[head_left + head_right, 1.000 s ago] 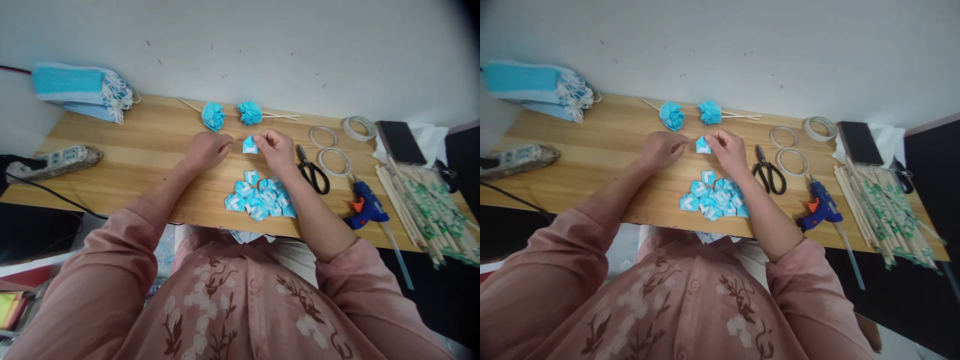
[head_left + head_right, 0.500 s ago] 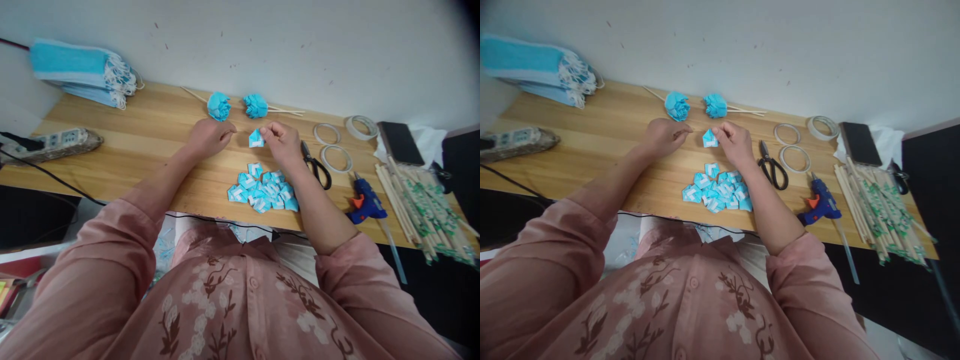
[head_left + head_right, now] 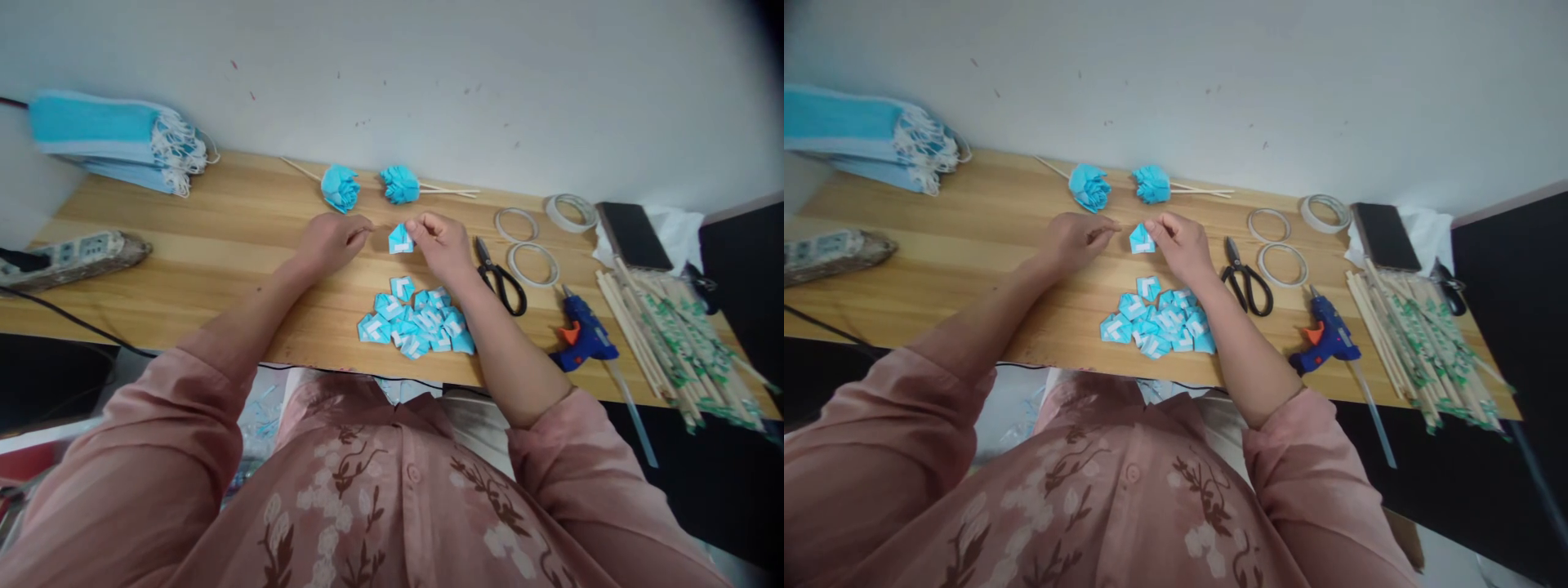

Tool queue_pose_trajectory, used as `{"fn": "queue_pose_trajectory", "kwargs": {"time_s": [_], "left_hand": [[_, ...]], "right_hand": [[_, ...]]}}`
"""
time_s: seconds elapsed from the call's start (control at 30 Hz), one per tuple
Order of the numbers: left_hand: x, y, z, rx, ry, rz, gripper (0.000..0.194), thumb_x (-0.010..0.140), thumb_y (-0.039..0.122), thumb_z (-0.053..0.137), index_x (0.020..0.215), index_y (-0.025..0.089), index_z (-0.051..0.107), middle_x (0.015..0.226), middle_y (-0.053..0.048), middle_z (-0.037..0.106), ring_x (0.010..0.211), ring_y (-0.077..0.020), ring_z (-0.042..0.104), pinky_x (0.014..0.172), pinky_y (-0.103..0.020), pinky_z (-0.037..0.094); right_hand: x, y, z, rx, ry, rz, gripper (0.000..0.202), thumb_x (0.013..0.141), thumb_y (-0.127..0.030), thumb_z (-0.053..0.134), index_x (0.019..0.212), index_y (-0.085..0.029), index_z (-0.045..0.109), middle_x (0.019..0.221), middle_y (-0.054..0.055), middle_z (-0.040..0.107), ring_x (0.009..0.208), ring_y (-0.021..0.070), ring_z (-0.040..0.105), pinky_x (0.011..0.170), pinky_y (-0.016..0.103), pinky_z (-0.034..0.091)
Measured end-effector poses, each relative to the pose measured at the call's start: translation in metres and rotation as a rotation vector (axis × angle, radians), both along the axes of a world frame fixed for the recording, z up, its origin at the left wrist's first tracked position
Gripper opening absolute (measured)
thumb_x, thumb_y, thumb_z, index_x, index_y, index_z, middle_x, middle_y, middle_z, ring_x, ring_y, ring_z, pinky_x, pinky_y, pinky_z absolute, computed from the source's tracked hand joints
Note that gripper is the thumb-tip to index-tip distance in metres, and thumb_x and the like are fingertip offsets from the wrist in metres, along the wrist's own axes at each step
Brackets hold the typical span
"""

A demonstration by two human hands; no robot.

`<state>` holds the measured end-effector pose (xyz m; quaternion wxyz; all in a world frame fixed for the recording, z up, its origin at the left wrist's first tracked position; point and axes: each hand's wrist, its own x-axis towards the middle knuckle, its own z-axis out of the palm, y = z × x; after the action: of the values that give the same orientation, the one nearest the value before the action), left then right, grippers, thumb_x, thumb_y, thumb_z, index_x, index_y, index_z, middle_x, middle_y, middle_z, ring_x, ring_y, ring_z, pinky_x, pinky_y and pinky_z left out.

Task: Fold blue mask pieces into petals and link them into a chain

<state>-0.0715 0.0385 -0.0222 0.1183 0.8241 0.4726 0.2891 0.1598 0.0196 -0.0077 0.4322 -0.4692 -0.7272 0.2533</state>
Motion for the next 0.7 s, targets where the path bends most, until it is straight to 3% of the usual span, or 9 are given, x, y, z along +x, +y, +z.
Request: {"fn": "queue_pose_trajectory", "kwargs": {"time_s": [0.13, 0.27, 0.47, 0.6, 0.7], "left_hand": [[0.003, -0.005, 0.005, -0.118, -0.252, -0.03, 0.037, 0.095, 0.039, 0.048, 0.093, 0.015, 0.075, 0.073, -0.003, 0.068, 0.065, -0.0138, 0.055, 0.062, -0.026, 0.038], [0.012, -0.017, 0.016, -0.252, -0.416, -0.135, 0.045, 0.094, 0.05, 0.047, 0.071, 0.016, 0.064, 0.066, 0.0, 0.057, 0.062, -0.0116, 0.048, 0.059, -0.025, 0.034], [0.023, -0.032, 0.021, -0.439, -0.48, -0.176, 0.03, 0.083, 0.043, 0.06, 0.067, 0.018, 0.054, 0.061, 0.004, 0.043, 0.057, -0.0096, 0.035, 0.054, -0.025, 0.027], [0.023, -0.032, 0.019, -0.433, -0.54, -0.127, 0.031, 0.082, 0.04, 0.06, 0.064, 0.019, 0.048, 0.059, 0.004, 0.038, 0.056, -0.0091, 0.032, 0.053, -0.025, 0.024], [0.022, -0.031, 0.018, -0.42, -0.582, -0.1, 0.032, 0.082, 0.041, 0.059, 0.063, 0.019, 0.046, 0.058, 0.005, 0.038, 0.055, -0.0089, 0.031, 0.052, -0.025, 0.024]], "right_hand": [[-0.003, -0.002, 0.001, -0.04, 0.041, 0.028, 0.059, 0.087, -0.075, 0.053, 0.066, -0.021, 0.056, 0.06, -0.002, 0.05, 0.061, 0.0141, 0.046, 0.061, 0.03, 0.033], [-0.005, -0.004, 0.001, -0.107, 0.08, 0.047, 0.051, 0.087, -0.069, 0.058, 0.075, -0.021, 0.067, 0.068, 0.0, 0.062, 0.066, 0.016, 0.053, 0.065, 0.029, 0.039], [-0.005, -0.005, -0.001, -0.134, 0.145, 0.071, 0.041, 0.086, -0.06, 0.065, 0.081, -0.02, 0.071, 0.074, 0.001, 0.066, 0.07, 0.0168, 0.057, 0.068, 0.03, 0.042], [-0.005, -0.006, 0.002, -0.19, 0.215, 0.092, 0.049, 0.086, -0.068, 0.061, 0.076, -0.021, 0.069, 0.07, 0.0, 0.061, 0.07, 0.0169, 0.055, 0.071, 0.03, 0.044], [-0.006, -0.007, 0.005, -0.242, 0.26, 0.144, 0.047, 0.087, -0.065, 0.06, 0.073, -0.021, 0.067, 0.073, 0.0, 0.062, 0.072, 0.016, 0.054, 0.073, 0.03, 0.043]]}}
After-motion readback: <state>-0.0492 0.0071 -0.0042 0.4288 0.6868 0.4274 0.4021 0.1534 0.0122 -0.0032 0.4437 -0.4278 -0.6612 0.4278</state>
